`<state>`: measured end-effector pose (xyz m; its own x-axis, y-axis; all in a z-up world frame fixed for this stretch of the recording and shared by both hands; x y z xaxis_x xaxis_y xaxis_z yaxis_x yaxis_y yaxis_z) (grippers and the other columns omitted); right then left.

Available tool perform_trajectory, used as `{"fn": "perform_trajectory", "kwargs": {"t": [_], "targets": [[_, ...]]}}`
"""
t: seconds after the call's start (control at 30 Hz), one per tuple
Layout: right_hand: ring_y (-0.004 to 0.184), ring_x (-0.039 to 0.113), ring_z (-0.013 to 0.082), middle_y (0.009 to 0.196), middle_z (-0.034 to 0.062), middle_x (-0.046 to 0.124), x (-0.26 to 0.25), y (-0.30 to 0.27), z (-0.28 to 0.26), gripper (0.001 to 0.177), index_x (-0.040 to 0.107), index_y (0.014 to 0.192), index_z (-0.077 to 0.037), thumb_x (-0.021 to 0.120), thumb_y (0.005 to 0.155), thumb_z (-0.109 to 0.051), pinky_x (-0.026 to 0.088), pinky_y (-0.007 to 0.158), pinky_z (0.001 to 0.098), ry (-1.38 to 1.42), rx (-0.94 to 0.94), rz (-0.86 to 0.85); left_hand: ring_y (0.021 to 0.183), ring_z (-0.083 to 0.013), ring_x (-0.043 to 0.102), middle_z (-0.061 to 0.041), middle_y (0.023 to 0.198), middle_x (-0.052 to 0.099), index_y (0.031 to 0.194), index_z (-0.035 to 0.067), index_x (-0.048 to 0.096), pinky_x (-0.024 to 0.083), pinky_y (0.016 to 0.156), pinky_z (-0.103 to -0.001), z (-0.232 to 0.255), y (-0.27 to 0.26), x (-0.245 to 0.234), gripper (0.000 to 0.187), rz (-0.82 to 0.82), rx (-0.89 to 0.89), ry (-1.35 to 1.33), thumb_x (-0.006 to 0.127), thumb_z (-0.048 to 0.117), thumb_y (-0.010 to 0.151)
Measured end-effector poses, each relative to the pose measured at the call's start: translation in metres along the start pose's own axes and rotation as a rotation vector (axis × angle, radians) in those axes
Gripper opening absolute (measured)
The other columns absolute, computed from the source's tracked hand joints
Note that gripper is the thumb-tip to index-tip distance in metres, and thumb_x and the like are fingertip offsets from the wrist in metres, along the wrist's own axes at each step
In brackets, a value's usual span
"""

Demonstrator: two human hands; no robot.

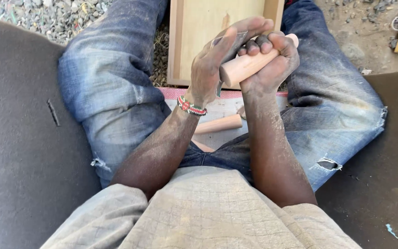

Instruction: Sanding a small wooden furniture component by hand using sandpaper

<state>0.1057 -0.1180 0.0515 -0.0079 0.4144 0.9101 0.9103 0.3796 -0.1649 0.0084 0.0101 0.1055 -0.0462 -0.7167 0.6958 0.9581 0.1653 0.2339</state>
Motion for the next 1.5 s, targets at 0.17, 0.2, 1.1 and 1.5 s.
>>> {"fn": "perform_trajectory", "kwargs": {"t": [0.17, 0.2, 1.1, 1.5], "targets": [[0.053, 0.052, 0.0193, 0.072, 0.0053, 0.058, 0.026, -0.003, -0.025, 0.011, 0.062, 0.109, -0.004, 0.062, 0.1, 0.003, 0.047, 0.05, 0.0358, -0.433, -0.173, 0.072, 0.142, -0.0144, 0.072, -0.003, 0.171, 0.073, 0.172, 0.012, 0.069, 0.058, 0.133, -0.03, -0.036, -0.007, -0.013, 0.056, 0.098, -0.153, 0.244, 0.057, 0.049, 0.131], [0.053, 0.052, 0.0193, 0.072, 0.0053, 0.058, 0.027, -0.004, -0.023, 0.011, 0.062, 0.109, -0.004, 0.062, 0.1, 0.003, 0.047, 0.05, 0.0358, -0.428, -0.181, 0.073, 0.142, -0.0144, 0.072, -0.003, 0.171, 0.073, 0.172, 0.012, 0.069, 0.058, 0.133, -0.03, -0.041, -0.006, -0.018, 0.056, 0.089, -0.156, 0.248, 0.057, 0.049, 0.131], [0.128, 0.058, 0.0176, 0.123, 0.0042, 0.062, 0.096, -0.076, 0.041, 0.018, 0.059, 0.118, -0.014, 0.07, 0.106, -0.005, 0.042, 0.137, 0.0438, -0.699, -0.596, -0.283, 0.141, -0.0282, 0.067, -0.015, 0.155, 0.076, 0.167, 0.01, 0.064, 0.054, 0.125, -0.048, -0.049, -0.005, -0.063, 0.041, 0.435, 0.251, -0.37, 0.067, 0.037, 0.135], [0.126, 0.066, 0.0224, 0.111, 0.0047, 0.063, 0.096, -0.066, 0.045, 0.02, 0.061, 0.114, -0.014, 0.069, 0.102, 0.0, 0.05, 0.13, 0.0472, -0.468, -0.37, -0.379, 0.109, -0.0231, 0.071, -0.004, 0.116, 0.064, 0.144, 0.011, 0.056, 0.061, 0.098, -0.044, -0.029, -0.002, -0.057, 0.029, 0.489, 0.161, -0.711, 0.06, 0.028, 0.121]]}}
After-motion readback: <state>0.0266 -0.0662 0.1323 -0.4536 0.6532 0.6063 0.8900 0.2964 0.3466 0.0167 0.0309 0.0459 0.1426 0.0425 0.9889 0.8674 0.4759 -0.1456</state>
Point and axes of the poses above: each hand's wrist, its own y-axis towards the middle knuckle, its own x-axis out of the palm, z = x × y, the point moved 4 cm from there along y, towards the middle knuckle
